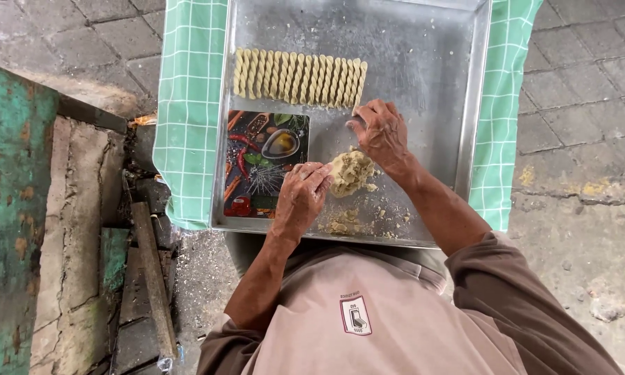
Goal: The person is taking small portions of dough, rolling them into thin strips, twisting them into a spiral shape, and placing them neatly on a metal tray.
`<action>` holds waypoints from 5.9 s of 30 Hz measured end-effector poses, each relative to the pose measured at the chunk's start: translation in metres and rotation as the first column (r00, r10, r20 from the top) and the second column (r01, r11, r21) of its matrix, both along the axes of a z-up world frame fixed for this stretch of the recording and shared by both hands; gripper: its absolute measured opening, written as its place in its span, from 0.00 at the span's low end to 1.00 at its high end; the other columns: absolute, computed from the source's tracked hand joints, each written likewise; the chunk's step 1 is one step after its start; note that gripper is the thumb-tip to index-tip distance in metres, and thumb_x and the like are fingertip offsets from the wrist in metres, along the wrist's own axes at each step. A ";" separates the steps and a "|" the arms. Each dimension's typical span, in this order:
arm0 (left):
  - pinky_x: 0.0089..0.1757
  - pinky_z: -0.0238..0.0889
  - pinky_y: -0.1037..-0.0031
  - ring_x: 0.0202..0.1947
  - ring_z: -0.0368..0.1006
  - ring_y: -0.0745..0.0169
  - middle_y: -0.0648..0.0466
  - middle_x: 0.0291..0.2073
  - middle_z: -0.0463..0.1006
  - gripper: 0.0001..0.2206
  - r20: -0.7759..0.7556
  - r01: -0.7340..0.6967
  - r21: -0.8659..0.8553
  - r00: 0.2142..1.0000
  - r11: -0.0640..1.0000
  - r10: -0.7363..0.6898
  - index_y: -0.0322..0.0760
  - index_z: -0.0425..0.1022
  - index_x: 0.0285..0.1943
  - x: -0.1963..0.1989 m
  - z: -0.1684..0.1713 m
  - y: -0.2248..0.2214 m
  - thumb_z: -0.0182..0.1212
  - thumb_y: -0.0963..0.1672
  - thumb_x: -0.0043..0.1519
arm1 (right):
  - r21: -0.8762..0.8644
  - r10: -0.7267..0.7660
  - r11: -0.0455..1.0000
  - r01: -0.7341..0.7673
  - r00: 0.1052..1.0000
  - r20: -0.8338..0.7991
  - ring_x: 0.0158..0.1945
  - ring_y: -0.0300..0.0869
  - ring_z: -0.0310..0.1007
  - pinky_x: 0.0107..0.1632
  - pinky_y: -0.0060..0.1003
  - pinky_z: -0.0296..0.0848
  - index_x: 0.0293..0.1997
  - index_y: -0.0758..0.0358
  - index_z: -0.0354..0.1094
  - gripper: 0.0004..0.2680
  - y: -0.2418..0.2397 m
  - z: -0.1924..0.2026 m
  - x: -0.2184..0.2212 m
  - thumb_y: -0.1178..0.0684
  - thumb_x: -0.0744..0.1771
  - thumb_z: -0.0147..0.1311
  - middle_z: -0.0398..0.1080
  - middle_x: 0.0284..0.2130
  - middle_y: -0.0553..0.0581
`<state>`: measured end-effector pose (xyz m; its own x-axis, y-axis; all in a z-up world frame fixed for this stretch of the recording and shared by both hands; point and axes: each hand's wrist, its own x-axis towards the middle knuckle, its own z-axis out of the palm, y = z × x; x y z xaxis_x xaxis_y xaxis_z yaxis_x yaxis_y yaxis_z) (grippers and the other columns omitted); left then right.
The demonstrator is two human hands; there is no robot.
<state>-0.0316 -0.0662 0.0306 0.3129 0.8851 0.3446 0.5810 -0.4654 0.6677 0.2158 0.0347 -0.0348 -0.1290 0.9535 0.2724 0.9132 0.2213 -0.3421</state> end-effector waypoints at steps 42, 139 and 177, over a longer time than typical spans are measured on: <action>0.53 0.68 0.56 0.59 0.69 0.41 0.43 0.55 0.71 0.16 -0.190 0.040 0.028 0.981 0.999 -0.034 0.36 0.79 0.60 0.039 -0.024 -0.022 0.61 0.48 0.69 | -0.244 0.007 0.966 -0.085 0.953 -0.303 0.42 0.59 0.79 0.42 0.52 0.78 0.45 0.63 0.75 0.06 -0.146 0.017 0.007 0.52 0.70 0.58 0.75 0.35 0.63; 0.52 0.70 0.66 0.50 0.77 0.52 0.52 0.46 0.80 0.07 0.199 -0.050 0.101 0.980 0.994 0.029 0.44 0.84 0.49 -0.022 -0.039 0.008 0.62 0.40 0.66 | -0.341 -0.272 0.936 -0.089 0.431 -0.860 0.57 0.45 0.74 0.58 0.37 0.74 0.64 0.66 0.66 0.13 -0.172 0.091 -0.008 0.51 0.73 0.46 0.74 0.52 0.63; 0.55 0.69 0.61 0.61 0.68 0.57 0.50 0.66 0.72 0.27 0.457 -0.444 -0.124 0.768 0.888 0.448 0.42 0.64 0.76 -0.147 -0.035 0.031 0.29 0.55 0.77 | -0.126 -0.078 0.992 0.032 0.922 -0.379 0.55 0.61 0.76 0.59 0.53 0.72 0.54 0.61 0.76 0.08 -0.155 0.040 0.011 0.53 0.72 0.55 0.77 0.47 0.65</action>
<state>-0.1791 -0.0347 -0.0041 -0.3113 0.8887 0.3366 0.3446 -0.2245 0.9115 0.2269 -0.1201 0.0052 0.0166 0.9838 0.1785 0.7173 0.1126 -0.6876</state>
